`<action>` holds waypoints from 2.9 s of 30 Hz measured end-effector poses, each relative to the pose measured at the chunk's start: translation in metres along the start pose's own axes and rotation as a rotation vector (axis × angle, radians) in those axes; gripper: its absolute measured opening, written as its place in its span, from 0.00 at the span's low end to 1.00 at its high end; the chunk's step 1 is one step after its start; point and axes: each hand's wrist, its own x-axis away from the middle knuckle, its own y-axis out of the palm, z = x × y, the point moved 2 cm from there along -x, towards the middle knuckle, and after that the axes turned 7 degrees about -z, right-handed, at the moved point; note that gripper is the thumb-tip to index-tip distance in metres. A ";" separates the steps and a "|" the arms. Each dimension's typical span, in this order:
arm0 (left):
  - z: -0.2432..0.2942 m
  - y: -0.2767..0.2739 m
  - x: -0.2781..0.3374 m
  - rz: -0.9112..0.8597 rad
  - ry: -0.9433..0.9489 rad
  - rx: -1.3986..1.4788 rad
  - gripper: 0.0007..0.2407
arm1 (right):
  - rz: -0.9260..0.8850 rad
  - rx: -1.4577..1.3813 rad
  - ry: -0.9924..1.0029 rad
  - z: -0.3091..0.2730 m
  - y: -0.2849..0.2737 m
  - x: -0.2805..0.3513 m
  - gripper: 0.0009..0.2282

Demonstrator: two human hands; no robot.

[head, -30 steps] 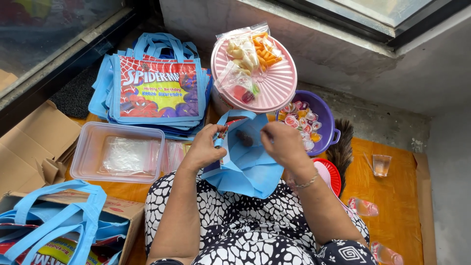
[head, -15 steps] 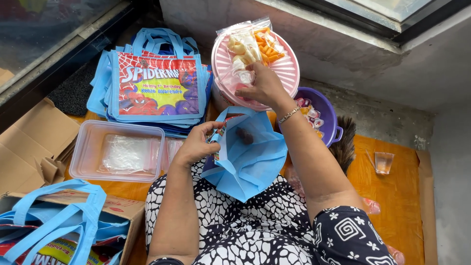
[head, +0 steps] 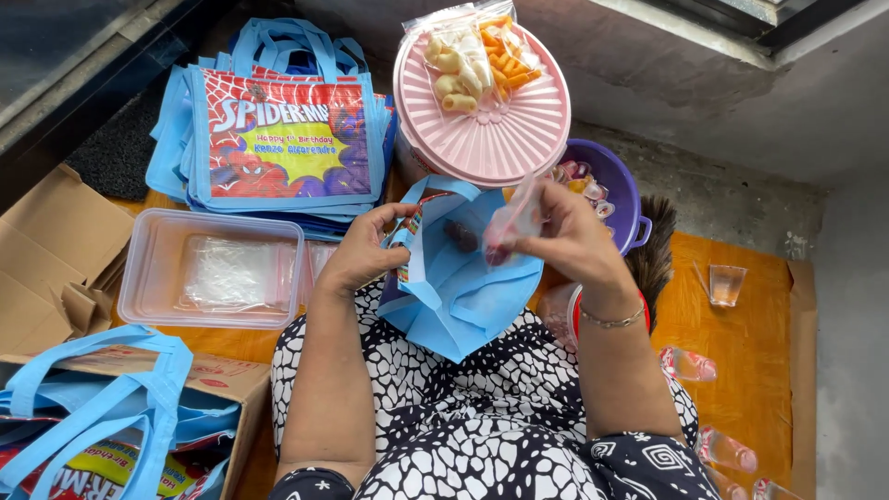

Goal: Assembling gift bags by placing small bags of snacks and candies into larger blue fabric bags.

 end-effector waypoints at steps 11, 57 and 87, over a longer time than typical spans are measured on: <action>-0.015 -0.001 -0.001 0.002 0.039 -0.138 0.24 | -0.095 0.691 0.381 0.184 0.034 -0.055 0.21; 0.013 -0.019 -0.001 -0.107 -0.310 -0.239 0.25 | 0.306 -0.282 -0.143 0.036 -0.110 -0.073 0.27; -0.010 -0.012 0.008 0.191 0.187 -0.396 0.15 | 0.135 0.273 -0.162 0.045 -0.012 0.007 0.05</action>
